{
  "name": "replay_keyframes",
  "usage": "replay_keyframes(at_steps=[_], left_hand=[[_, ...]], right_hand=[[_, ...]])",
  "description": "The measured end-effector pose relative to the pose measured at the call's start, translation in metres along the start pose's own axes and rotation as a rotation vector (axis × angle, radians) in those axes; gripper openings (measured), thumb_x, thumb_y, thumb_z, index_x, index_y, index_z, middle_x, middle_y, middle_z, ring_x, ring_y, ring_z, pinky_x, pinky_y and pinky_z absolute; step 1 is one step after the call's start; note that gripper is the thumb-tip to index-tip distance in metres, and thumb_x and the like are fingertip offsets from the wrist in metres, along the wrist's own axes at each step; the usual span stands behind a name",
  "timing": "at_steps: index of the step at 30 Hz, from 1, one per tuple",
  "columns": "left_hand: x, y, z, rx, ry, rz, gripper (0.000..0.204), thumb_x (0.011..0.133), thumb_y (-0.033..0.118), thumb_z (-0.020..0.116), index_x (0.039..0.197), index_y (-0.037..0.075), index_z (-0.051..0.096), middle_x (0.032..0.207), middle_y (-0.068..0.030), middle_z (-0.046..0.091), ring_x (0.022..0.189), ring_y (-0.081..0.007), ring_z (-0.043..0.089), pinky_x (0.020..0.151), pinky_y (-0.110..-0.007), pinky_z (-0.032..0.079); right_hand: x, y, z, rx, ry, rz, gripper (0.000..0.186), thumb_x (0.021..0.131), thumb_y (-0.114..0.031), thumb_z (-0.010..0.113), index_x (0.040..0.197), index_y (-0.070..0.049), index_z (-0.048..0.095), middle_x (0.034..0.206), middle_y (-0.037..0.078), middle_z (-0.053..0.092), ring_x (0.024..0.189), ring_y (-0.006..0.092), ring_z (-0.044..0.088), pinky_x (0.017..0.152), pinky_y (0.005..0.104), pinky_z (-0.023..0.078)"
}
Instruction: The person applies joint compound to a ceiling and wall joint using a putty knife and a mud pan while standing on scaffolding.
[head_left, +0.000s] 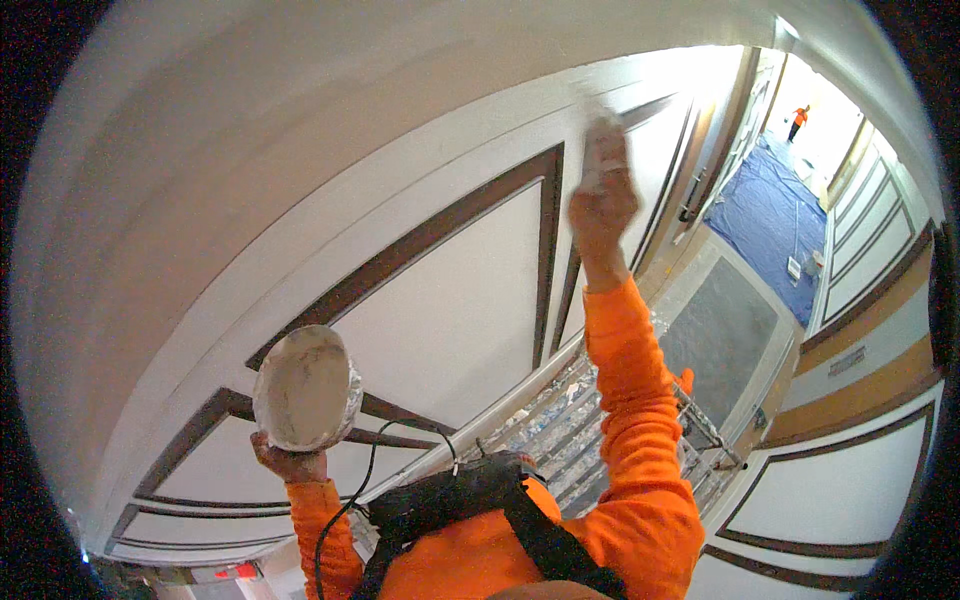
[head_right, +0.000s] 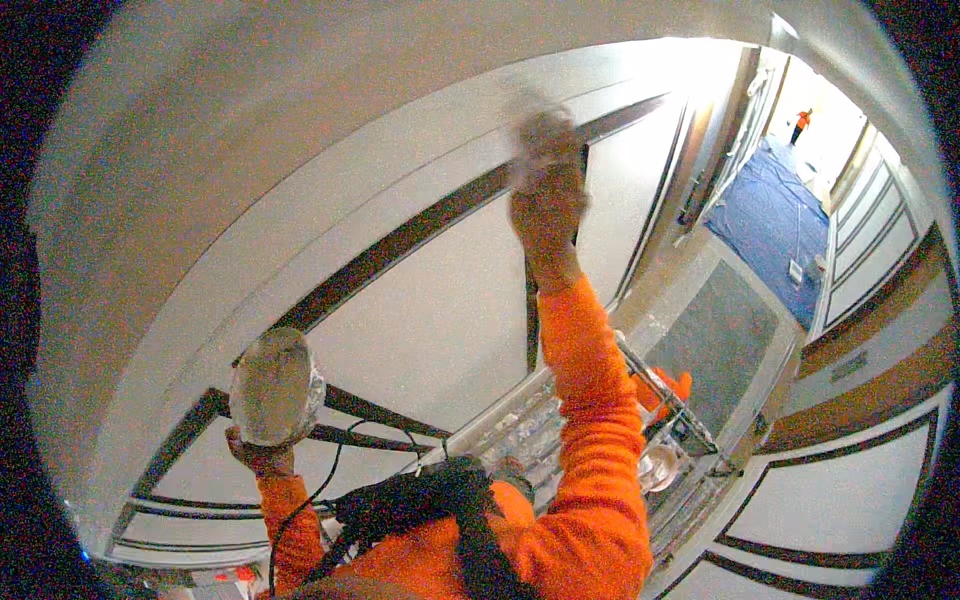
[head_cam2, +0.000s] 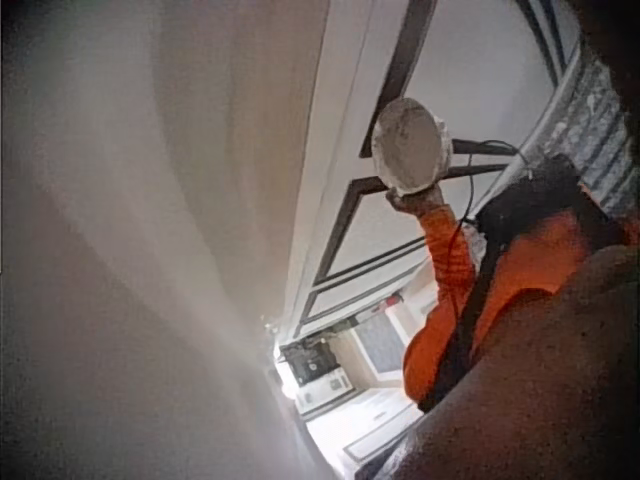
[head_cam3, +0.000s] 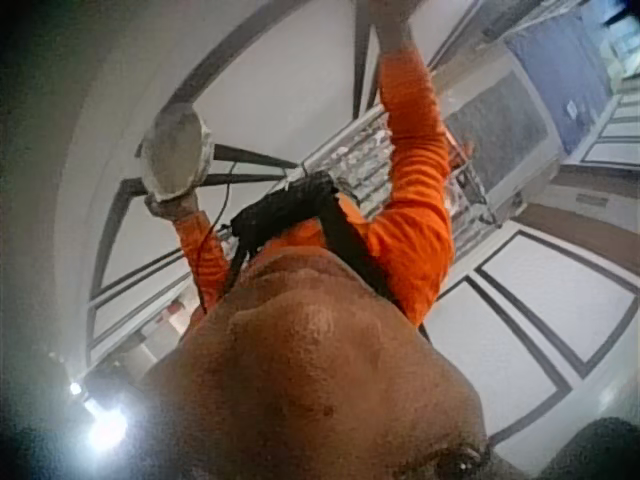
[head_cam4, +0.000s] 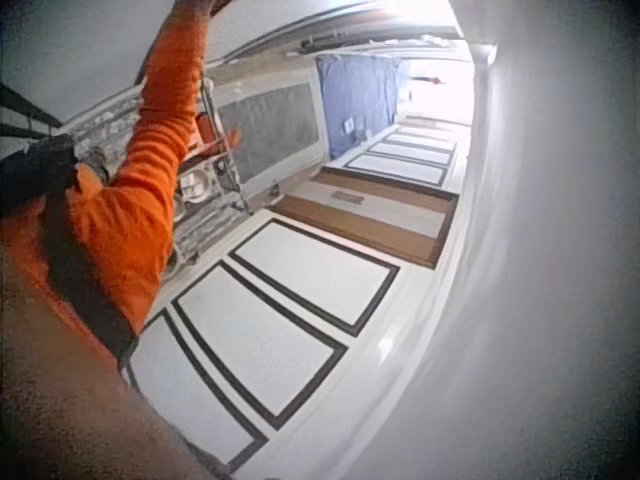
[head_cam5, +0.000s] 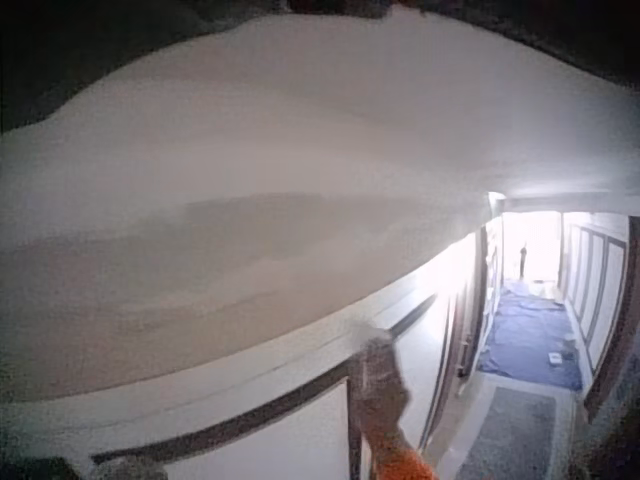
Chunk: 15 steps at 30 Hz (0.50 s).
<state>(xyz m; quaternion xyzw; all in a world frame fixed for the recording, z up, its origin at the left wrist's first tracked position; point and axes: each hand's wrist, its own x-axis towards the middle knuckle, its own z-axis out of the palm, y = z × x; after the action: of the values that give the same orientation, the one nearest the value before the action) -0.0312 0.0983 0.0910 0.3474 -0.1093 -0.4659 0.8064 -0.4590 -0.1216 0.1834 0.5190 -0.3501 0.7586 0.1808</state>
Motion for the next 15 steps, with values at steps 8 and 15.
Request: replay_keyframes(at_steps=[8, 15], left_hand=[[-0.009, -0.041, 0.048, -0.093, -0.046, -0.064, 0.067, 0.066, 0.041, 0.053, 0.124, 0.009, 0.045, 0.125, -0.0113, 0.049, 0.112, -0.0328, 0.047, 0.094, -0.051, 0.037], [-0.004, -0.047, 0.042, -0.101, -0.116, -0.109, 0.066, 0.066, 0.040, 0.053, 0.124, 0.010, 0.045, 0.126, -0.0105, 0.048, 0.113, -0.0320, 0.046, 0.094, -0.050, 0.037]], right_hand=[[0.069, -0.098, -0.002, -0.191, -0.223, 0.353, 0.052, 0.066, -0.003, 0.048, 0.117, -0.008, 0.054, 0.077, 0.016, 0.062, 0.056, 0.0275, 0.058, 0.050, 0.0386, 0.047], [0.015, -0.193, 0.016, 0.048, -0.326, 0.084, 0.069, 0.057, 0.006, 0.051, 0.124, -0.009, 0.050, 0.121, 0.012, 0.054, 0.102, 0.0256, 0.057, 0.073, 0.0307, 0.052]])
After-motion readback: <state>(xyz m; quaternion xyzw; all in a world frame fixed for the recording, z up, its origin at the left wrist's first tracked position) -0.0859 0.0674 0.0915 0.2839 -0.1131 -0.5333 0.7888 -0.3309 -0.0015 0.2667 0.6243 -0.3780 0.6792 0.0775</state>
